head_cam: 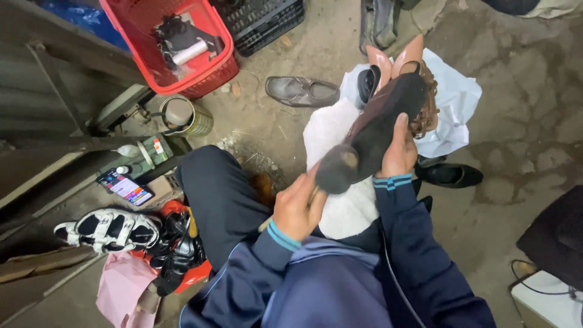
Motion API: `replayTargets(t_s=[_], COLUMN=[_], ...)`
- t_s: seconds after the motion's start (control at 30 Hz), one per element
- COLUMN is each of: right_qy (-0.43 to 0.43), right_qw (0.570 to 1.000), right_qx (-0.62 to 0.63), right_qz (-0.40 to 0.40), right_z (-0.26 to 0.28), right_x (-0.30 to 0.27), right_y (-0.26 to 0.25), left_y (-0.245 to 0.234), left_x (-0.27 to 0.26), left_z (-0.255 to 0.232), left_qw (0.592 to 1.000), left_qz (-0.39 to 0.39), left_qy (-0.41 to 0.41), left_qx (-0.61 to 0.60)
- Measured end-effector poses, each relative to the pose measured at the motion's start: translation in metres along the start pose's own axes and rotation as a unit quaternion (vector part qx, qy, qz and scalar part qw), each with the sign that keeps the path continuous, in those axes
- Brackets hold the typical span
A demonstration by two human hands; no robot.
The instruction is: The person sits on the floor and scrubs a brown loafer with a yellow sponge, then switches to a brush to clean the sole. They briefly pause to operate a smartphone before resuming brushing the shoe sole.
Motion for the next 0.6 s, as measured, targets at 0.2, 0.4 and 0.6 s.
replayTargets(t_s=[0.2,0.4,0.6], right_qy=[0.045,0.021,0.036], right_qw=[0.993,0.982,0.986], right_qx=[0.108,0.163,0.142], right_qz=[-0.034,-0.090,-0.079], right_z=[0.052,0.059,0.060], right_x=[-0.034,-0.040,-0.046], right_y=[0.009,0.017,0.013], left_y=[0.008,-0.003,-0.001], left_x=[-0.015,0.005,0.006], left_z=[0.021,0.001,-0.004], left_qw=[1.000,1.000,1.000], left_qz=[0.002,-0.002,-0.007], left_qy=[-0.012,-0.019,-0.008], left_qx=[-0.018,0.002,0.015])
Point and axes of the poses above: each hand's wrist, its own x-axis towards the middle knuckle, its own y-axis out of the palm, z = x × y, the point moved 3 cm from there along x, towards the middle knuckle, and after that the axes turned 5 degrees about -y, right-handed, at the moved point
